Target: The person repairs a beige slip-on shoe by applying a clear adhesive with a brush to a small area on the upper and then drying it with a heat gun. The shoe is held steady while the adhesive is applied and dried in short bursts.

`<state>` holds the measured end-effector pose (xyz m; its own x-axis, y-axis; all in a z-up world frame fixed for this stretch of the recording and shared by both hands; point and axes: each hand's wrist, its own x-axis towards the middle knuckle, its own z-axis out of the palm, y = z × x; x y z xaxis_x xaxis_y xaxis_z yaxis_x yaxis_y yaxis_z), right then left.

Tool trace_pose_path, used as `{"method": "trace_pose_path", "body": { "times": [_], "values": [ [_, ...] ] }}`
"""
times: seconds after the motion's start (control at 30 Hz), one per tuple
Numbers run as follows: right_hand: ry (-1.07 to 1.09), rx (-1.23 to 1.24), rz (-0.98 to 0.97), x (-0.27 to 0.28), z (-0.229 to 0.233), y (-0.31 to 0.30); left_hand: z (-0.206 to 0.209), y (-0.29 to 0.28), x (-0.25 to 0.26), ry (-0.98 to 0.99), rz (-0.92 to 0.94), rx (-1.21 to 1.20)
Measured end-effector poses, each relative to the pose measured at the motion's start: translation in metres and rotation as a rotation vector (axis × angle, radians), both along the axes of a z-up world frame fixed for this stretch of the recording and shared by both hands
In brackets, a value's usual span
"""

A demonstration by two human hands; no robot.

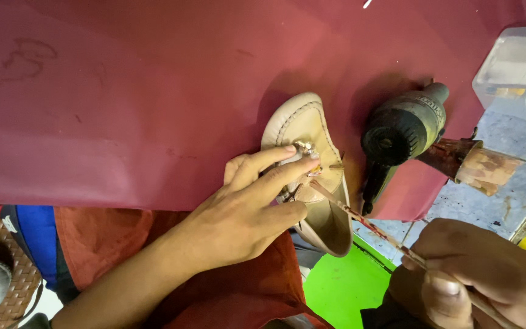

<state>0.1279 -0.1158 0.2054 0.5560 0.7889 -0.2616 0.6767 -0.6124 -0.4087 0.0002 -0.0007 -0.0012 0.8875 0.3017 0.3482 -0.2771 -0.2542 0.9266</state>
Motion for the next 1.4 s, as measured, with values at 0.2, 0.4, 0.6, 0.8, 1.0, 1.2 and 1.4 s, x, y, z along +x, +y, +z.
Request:
{"method": "trace_pose_path", "body": {
  "times": [0.2, 0.4, 0.6, 0.8, 1.0, 1.2, 1.4],
  "values": [
    [-0.049, -0.184, -0.200, -0.016, 0.009, 0.031, 0.001, 0.001, 0.001, -0.003, -0.003, -0.006],
    [-0.131, 0.121, -0.093, -0.015, -0.012, -0.006, 0.000, 0.000, 0.000, 0.009, -0.019, -0.003],
    [-0.049, -0.075, -0.097, 0.004, 0.005, -0.015, 0.005, 0.002, 0.000, 0.040, -0.001, 0.025],
    [0.156, 0.146, -0.171, 0.019, -0.005, -0.078, -0.001, -0.001, 0.001, 0.044, -0.037, 0.003],
    [-0.113, 0.202, -0.385, -0.020, -0.025, -0.034, 0.003, -0.002, 0.001, 0.070, -0.060, -0.027],
    [-0.174, 0.526, -0.240, 0.000, -0.062, -0.073, 0.003, -0.007, 0.002, 0.067, -0.037, 0.000],
    [-0.096, 0.486, -0.214, 0.003, -0.057, -0.088, 0.006, -0.007, 0.002, 0.088, -0.048, 0.027]
  ]
}}
